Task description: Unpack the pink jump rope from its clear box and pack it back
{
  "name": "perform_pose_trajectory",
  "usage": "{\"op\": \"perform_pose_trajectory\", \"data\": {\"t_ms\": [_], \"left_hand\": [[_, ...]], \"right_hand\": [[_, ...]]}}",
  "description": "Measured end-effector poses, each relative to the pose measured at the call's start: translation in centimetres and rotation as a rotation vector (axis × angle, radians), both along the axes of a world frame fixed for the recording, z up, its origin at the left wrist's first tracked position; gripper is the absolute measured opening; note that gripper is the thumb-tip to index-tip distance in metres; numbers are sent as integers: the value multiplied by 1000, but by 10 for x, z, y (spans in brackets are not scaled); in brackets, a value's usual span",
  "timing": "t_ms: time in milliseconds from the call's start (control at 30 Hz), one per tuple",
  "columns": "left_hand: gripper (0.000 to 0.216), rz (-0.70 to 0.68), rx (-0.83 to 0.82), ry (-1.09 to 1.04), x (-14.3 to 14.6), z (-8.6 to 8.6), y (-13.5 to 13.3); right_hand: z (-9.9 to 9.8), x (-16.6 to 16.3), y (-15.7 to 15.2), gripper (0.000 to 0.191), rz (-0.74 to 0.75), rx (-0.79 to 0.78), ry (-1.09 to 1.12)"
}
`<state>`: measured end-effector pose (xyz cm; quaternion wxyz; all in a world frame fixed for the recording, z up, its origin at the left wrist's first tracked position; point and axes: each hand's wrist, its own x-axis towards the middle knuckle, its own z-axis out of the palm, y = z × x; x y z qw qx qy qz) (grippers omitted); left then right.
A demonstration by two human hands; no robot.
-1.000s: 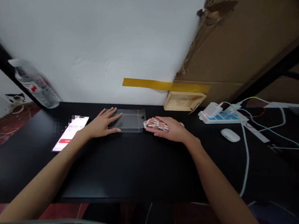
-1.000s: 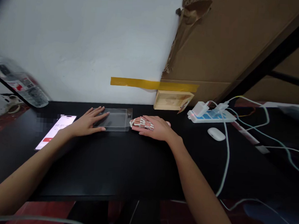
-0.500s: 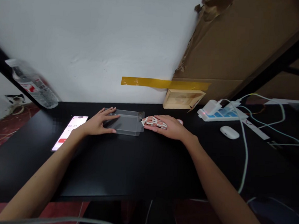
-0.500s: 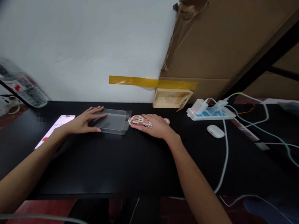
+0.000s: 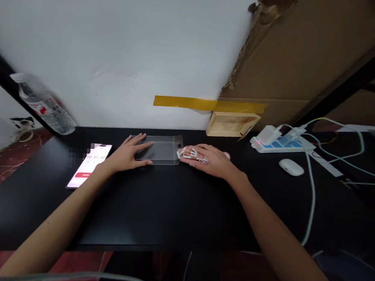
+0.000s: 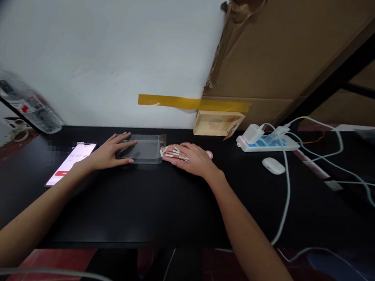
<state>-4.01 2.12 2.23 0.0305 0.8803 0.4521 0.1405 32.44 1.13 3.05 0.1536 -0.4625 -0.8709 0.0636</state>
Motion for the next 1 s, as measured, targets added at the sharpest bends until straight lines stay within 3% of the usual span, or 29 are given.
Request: {"op": "perform_pose_trajectory", "data": {"t_ms": [233, 400, 567, 1000], "left_hand": [[75, 56, 29, 10, 7, -1, -5], [76, -8, 20, 9, 6, 2, -6], [77, -84, -4, 3, 5, 6, -7], [78, -25, -5, -2, 4, 3, -4]], "right_hand": [[-2, -7, -6, 62, 75, 31, 26], [-3, -10, -7, 75, 119, 35, 57], [-1, -15, -7, 69, 162, 47, 32], [-15, -12, -3, 61, 149, 192, -39]]}}
